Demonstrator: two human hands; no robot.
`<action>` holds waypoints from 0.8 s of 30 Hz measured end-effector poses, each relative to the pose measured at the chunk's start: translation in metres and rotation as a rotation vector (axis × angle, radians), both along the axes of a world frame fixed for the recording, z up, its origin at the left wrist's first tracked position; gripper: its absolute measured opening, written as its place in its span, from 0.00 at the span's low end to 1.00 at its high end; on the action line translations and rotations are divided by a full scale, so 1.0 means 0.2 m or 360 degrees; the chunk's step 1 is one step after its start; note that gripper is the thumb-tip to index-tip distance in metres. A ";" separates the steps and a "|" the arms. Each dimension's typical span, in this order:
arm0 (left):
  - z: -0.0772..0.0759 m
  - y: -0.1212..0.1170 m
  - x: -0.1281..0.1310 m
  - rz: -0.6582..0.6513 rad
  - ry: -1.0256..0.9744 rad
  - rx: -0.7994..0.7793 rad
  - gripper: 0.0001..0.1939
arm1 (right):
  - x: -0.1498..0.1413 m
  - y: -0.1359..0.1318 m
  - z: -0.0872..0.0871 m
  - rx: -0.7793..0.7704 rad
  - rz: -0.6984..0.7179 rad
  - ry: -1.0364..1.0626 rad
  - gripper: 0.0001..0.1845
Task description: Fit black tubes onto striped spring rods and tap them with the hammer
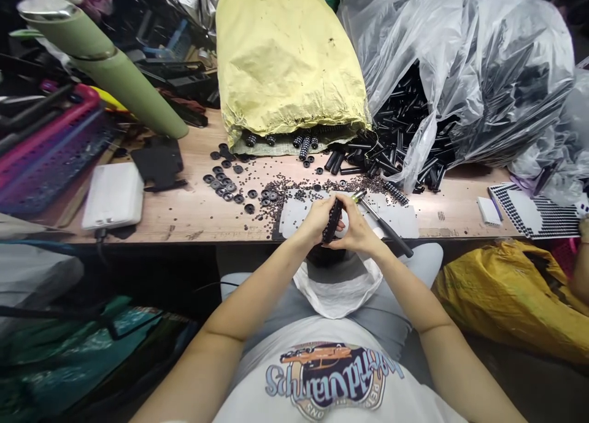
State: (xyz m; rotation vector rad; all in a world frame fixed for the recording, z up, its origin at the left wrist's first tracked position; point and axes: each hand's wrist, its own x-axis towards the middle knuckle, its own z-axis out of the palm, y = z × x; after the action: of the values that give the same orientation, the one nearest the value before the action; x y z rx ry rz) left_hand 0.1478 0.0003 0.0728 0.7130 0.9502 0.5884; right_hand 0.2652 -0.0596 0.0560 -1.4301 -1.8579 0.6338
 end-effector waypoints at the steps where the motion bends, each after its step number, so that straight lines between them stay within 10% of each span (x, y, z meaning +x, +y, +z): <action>1: -0.01 0.00 0.00 -0.0015 0.0011 -0.0008 0.15 | 0.00 0.00 -0.01 -0.0021 -0.0018 0.0019 0.58; 7: -0.10 0.02 0.00 -0.0156 0.0194 0.0100 0.17 | -0.01 -0.01 -0.08 -0.0086 -0.0142 0.0074 0.57; 15: -0.35 -0.05 -0.01 -0.0335 0.1110 0.2061 0.24 | -0.01 -0.01 -0.22 0.0037 -0.0481 -0.0324 0.43; 24: -0.35 0.01 -0.08 -0.0759 0.1500 0.2761 0.19 | 0.32 -0.29 -0.05 -0.0571 -0.1134 -0.0948 0.13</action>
State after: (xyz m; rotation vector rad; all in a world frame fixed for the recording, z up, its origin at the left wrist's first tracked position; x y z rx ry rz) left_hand 0.1315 0.0031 0.0020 2.8591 0.8466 0.5353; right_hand 0.3294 -0.1177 0.0468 -2.5555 -1.4834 0.1820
